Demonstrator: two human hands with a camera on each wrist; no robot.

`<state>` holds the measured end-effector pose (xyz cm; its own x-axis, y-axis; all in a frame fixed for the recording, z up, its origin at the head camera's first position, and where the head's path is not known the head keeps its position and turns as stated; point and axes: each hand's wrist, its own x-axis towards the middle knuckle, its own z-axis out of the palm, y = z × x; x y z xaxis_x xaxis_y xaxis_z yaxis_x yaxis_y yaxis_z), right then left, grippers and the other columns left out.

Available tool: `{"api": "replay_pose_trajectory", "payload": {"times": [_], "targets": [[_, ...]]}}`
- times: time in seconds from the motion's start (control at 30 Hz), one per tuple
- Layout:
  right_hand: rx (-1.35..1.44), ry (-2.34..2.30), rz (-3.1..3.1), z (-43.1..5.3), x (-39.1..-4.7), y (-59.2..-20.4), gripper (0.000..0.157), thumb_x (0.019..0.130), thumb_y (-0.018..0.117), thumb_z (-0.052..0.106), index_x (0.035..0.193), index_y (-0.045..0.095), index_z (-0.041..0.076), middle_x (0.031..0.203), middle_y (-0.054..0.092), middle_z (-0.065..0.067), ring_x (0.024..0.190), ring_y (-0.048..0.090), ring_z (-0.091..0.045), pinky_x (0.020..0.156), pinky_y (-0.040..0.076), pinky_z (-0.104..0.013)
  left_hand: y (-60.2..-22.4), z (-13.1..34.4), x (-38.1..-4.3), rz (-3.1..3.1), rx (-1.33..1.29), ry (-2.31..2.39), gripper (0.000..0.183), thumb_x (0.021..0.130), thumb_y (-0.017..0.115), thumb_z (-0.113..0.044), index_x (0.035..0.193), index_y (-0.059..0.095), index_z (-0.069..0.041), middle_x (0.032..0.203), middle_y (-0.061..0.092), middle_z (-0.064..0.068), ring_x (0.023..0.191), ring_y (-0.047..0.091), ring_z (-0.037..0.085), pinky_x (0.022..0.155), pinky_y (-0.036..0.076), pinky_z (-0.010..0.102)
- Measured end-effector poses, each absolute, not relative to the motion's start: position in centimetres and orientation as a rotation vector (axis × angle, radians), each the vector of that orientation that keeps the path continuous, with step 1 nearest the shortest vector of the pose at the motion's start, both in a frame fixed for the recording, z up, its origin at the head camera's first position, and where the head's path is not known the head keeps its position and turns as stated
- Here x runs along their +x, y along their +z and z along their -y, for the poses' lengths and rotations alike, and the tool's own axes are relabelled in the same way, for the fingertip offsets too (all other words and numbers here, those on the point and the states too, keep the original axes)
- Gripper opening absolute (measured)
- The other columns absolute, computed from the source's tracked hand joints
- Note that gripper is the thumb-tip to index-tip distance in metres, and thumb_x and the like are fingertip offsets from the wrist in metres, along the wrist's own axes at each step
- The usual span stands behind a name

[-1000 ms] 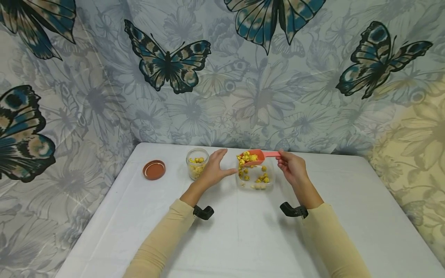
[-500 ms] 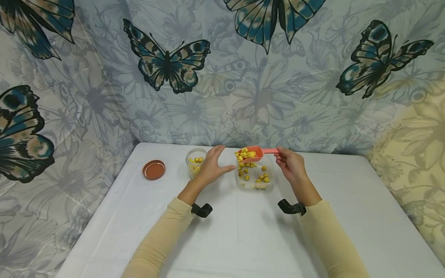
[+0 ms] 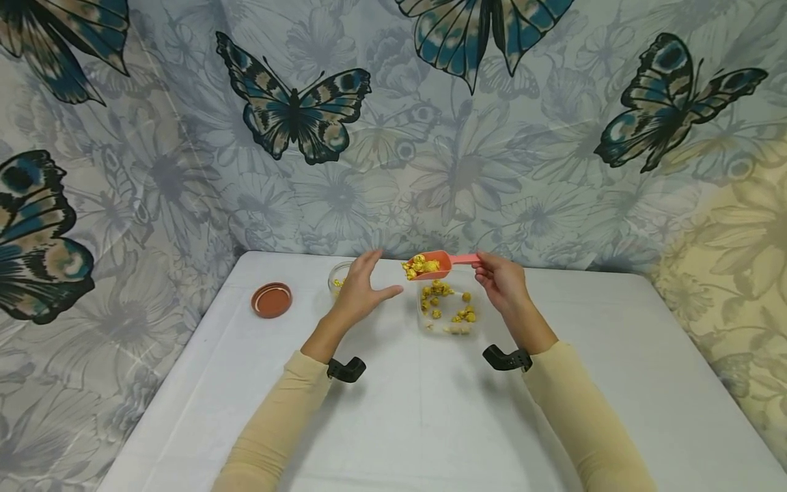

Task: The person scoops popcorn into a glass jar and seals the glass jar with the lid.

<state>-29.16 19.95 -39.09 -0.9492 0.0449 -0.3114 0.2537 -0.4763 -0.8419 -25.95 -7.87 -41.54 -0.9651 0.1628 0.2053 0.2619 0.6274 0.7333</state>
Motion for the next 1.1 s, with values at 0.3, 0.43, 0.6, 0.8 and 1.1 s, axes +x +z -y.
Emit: {"api": "replay_pose_trajectory", "payload": {"times": [0.3,0.43,0.6,0.8,1.1], "targets": [[0.412,-2.54,-1.58,-18.8,-29.5,-39.0,0.013,0.097,0.059,0.01,0.087,0.068,0.006,0.063,0.068,-0.001,0.054,0.058,-0.007,0.052,0.052,-0.015,-41.2,9.2,-25.6,2.706,-0.306,-1.224,0.089,0.083,0.076,-0.04,0.152,0.032,-0.006,0.157,0.028,0.015,0.145,0.028,0.036,0.115,0.033,0.056],[0.412,-2.545,-1.577,-18.2,-29.7,-39.2,0.014,0.097,0.059,0.01,0.086,0.068,0.006,0.063,0.068,-0.001,0.053,0.059,-0.007,0.052,0.053,-0.015,-41.1,9.8,-25.6,2.694,-0.281,-1.234,0.089,0.082,0.077,-0.038,0.151,0.033,-0.004,0.156,0.028,0.018,0.145,0.027,0.037,0.115,0.031,0.058],[0.402,-2.559,-1.569,-17.2,-29.9,-39.3,0.01,0.097,0.058,0.01,0.094,0.066,0.004,0.064,0.067,-0.001,0.054,0.06,-0.006,0.053,0.053,-0.015,-41.3,10.5,-25.7,2.68,-0.233,-1.243,0.087,0.083,0.077,-0.039,0.151,0.034,-0.005,0.156,0.029,0.016,0.146,0.026,0.036,0.117,0.029,0.057],[0.345,-2.563,-1.573,-16.1,-30.1,-39.5,0.01,0.097,0.059,0.013,0.096,0.067,0.006,0.065,0.067,-0.001,0.054,0.061,-0.006,0.054,0.054,-0.015,-41.9,11.4,-26.0,2.676,-0.185,-1.256,0.088,0.083,0.076,-0.041,0.151,0.032,-0.007,0.157,0.028,0.014,0.147,0.025,0.033,0.117,0.028,0.056],[0.322,-2.536,-1.598,-14.6,-30.3,-39.8,0.008,0.097,0.058,0.011,0.1,0.064,0.005,0.066,0.066,0.0,0.057,0.062,-0.006,0.055,0.054,-0.015,-42.9,12.3,-26.4,2.711,-0.053,-1.28,0.092,0.081,0.077,-0.042,0.153,0.029,-0.012,0.16,0.024,0.012,0.148,0.022,0.033,0.118,0.027,0.057]]}}
